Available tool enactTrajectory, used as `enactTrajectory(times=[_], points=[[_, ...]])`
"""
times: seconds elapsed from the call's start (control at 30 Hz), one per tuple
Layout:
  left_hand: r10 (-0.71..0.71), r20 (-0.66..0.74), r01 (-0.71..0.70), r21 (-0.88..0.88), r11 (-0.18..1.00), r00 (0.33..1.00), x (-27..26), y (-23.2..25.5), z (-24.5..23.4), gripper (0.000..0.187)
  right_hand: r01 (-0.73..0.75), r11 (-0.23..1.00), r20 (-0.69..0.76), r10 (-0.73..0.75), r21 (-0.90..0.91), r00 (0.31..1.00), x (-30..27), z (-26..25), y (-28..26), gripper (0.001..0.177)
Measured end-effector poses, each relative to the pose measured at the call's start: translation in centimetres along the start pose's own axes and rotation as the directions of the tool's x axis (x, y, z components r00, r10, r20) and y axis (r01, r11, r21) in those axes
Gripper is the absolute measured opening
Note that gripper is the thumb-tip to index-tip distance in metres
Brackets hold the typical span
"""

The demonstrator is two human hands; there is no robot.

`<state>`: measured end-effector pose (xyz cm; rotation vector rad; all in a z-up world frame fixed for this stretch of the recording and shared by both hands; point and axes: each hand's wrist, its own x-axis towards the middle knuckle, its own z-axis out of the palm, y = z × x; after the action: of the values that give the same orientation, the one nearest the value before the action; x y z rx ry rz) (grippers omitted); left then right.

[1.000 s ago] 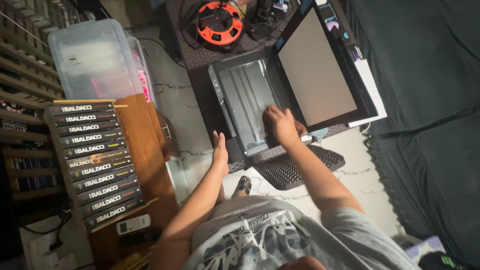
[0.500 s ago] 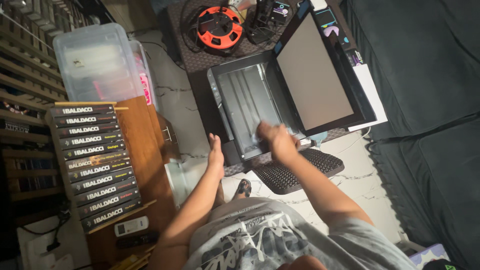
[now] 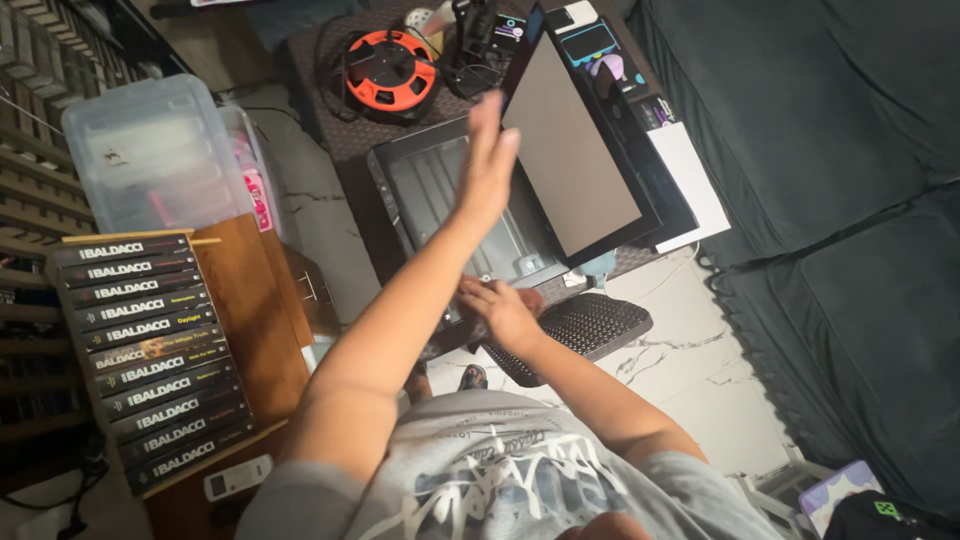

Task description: The person wipes the exterior surfaces of a printer with a cloth, including the top, sides, and front. They open and close the scanner lid and paper tray while cleaning, then place a sheet of paper into the tray.

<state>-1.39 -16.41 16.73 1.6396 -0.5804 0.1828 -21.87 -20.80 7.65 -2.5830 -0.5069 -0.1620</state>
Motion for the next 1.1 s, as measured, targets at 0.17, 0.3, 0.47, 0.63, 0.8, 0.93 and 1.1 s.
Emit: enactTrajectory(times=[0.17,0.3,0.47,0.63,0.8,0.93,1.1], points=[[-0.028,0.116,-0.005,0.274,0.962,0.993,0.8,3.8,8.0,0.064,-0.220,0.974,-0.100,0.213,-0.058,0.972,-2.9,-1.1,3.9,0.045],[-0.028,0.124,-0.033,0.463,0.886,0.992,-1.8,6.4,12.5,0.068,-0.249,0.964,-0.221,0.223,-0.098,0.949,-5.3,-0.3,6.2,0.044],[-0.089,0.155,0.005,0.477,0.879,0.984,-2.7,7.1,13.6,0.063,-0.398,0.917,-0.313,0.368,-0.037,0.876,-7.8,-0.9,7.1,0.050],[-0.086,0.168,-0.008,0.494,0.869,0.982,-2.8,7.2,11.9,0.060,-0.573,0.815,-0.301,0.569,0.083,0.765,-8.9,-3.3,7.2,0.039],[-0.013,0.143,-0.061,0.506,0.860,0.990,-3.9,7.9,8.7,0.058,-0.567,0.734,-0.336,0.677,0.374,0.655,-9.6,-6.1,7.7,0.020],[-0.004,0.094,-0.036,0.420,0.907,0.996,-5.8,8.2,4.0,0.052,-0.501,0.755,-0.417,0.654,0.424,0.632,-8.5,-8.3,8.7,0.021],[-0.077,-0.079,0.086,0.120,0.989,0.994,-9.7,5.9,-1.9,0.037,-0.464,0.826,-0.469,0.564,0.320,0.680,-7.2,-9.1,9.7,0.016]])
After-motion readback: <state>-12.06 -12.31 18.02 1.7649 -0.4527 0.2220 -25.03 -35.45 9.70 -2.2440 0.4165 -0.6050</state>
